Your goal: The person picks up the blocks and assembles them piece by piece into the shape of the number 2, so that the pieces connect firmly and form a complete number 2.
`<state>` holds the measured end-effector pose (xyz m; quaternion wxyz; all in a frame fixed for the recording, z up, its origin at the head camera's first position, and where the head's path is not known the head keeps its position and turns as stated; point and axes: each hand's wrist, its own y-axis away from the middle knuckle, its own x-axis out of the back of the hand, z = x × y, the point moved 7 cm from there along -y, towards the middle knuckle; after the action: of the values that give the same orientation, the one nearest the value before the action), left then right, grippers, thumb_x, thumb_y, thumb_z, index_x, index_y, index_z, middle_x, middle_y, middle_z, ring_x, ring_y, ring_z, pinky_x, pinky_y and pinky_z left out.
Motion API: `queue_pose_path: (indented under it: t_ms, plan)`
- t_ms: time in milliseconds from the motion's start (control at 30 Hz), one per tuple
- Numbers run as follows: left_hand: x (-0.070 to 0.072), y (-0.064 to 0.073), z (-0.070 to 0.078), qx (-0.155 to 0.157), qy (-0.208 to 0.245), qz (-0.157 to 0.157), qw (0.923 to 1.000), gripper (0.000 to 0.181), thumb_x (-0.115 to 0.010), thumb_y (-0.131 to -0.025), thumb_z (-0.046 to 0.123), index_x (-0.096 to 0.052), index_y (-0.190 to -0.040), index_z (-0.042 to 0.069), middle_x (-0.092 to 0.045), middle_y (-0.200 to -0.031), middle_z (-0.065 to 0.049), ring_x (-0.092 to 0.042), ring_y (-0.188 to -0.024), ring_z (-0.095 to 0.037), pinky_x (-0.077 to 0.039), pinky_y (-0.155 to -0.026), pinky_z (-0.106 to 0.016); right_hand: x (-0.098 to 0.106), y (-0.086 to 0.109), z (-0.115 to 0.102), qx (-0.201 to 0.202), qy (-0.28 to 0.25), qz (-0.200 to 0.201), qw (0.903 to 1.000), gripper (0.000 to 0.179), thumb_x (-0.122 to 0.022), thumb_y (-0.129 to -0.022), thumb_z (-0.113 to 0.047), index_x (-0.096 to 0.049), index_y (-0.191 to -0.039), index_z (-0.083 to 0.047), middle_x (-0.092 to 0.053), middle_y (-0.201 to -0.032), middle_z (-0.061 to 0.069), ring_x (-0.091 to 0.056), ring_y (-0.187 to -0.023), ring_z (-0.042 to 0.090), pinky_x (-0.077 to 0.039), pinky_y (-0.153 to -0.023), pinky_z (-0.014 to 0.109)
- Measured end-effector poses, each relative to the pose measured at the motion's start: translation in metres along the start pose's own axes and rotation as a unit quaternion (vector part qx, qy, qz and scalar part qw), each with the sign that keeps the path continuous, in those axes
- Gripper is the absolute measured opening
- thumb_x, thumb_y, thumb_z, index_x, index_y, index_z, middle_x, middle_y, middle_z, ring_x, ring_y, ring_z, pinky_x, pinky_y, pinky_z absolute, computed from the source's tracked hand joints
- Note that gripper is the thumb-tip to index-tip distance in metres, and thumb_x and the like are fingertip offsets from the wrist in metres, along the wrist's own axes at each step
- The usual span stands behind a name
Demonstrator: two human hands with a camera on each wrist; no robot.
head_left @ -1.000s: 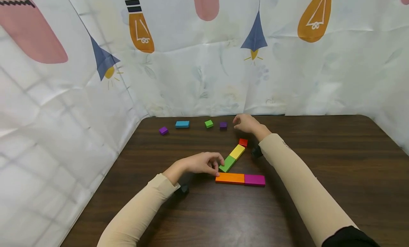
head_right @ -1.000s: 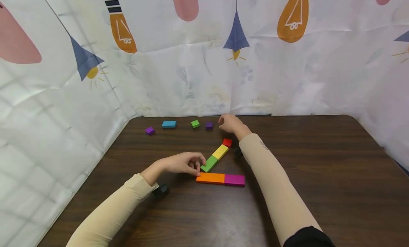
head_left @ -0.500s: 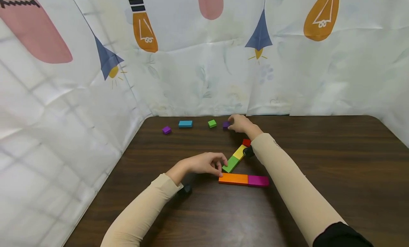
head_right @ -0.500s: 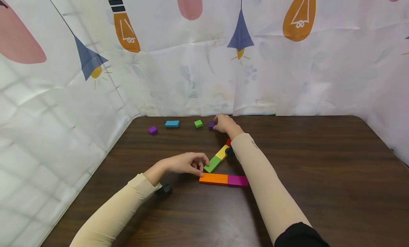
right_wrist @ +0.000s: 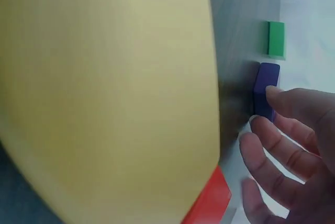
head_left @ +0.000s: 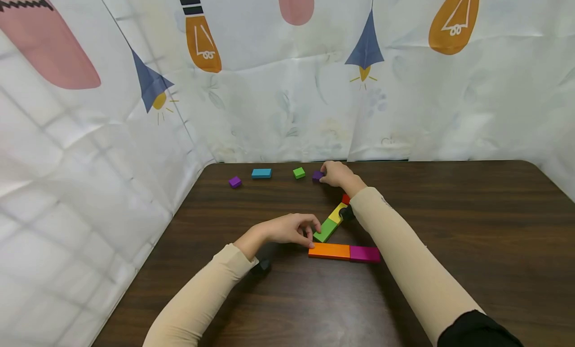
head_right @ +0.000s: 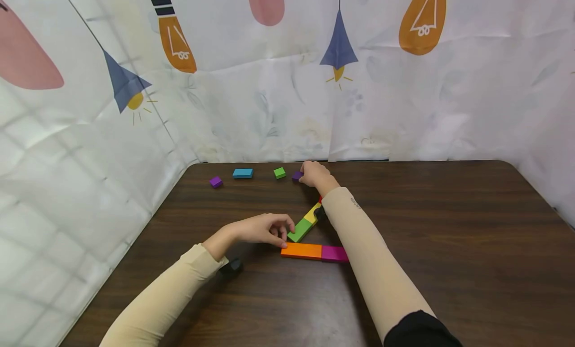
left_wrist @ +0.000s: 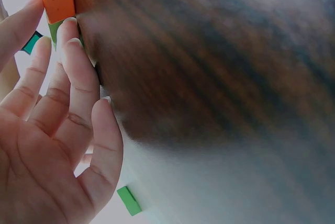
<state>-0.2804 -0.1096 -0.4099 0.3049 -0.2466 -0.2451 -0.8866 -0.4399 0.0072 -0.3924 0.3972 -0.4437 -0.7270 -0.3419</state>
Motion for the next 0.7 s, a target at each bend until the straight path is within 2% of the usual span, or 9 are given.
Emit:
queue_pose_path:
  t_ms: [267,433,700]
  plan:
    - [-0.001,0.0,0.002,0.004,0.004,0.0,1.0,0.03,-0.073,-0.096,0.009,-0.06,-0.123,0.009,-0.066,-0.088,0.001,-0.059,-0.076,-0.012,-0.048,-0.075,-0.025,0.007,0.004,-0.002,0.002,0.054,0.022,0.9983,0.036,-0.069,-0.1,-0.03,-0.067,-0.129,-0.008,-0.065,-0.13,0.012,-0.058,-0.12,0.037,-0.034,-0.106,0.06]
    - [-0.001,0.0,0.003,0.002,0.009,-0.004,1.0,0.03,-0.073,-0.096,0.008,-0.059,-0.124,0.006,-0.066,-0.089,-0.001,-0.06,-0.077,-0.012,-0.048,-0.076,-0.024,0.011,0.007,0.002,0.013,0.041,0.034,0.9985,0.036,-0.071,-0.098,-0.028,-0.069,-0.127,-0.007,-0.07,-0.121,0.01,-0.061,-0.115,0.033,-0.03,-0.107,0.061]
    - [0.0,0.001,0.001,0.006,0.001,0.0,1.0,0.031,-0.073,-0.096,0.009,-0.059,-0.124,0.008,-0.066,-0.089,0.0,-0.06,-0.077,-0.012,-0.049,-0.077,-0.025,0.022,0.014,0.005,0.045,0.014,0.049,0.9977,0.036,-0.072,-0.097,-0.027,-0.068,-0.127,-0.005,-0.074,-0.117,0.007,-0.065,-0.112,0.029,-0.036,-0.104,0.056]
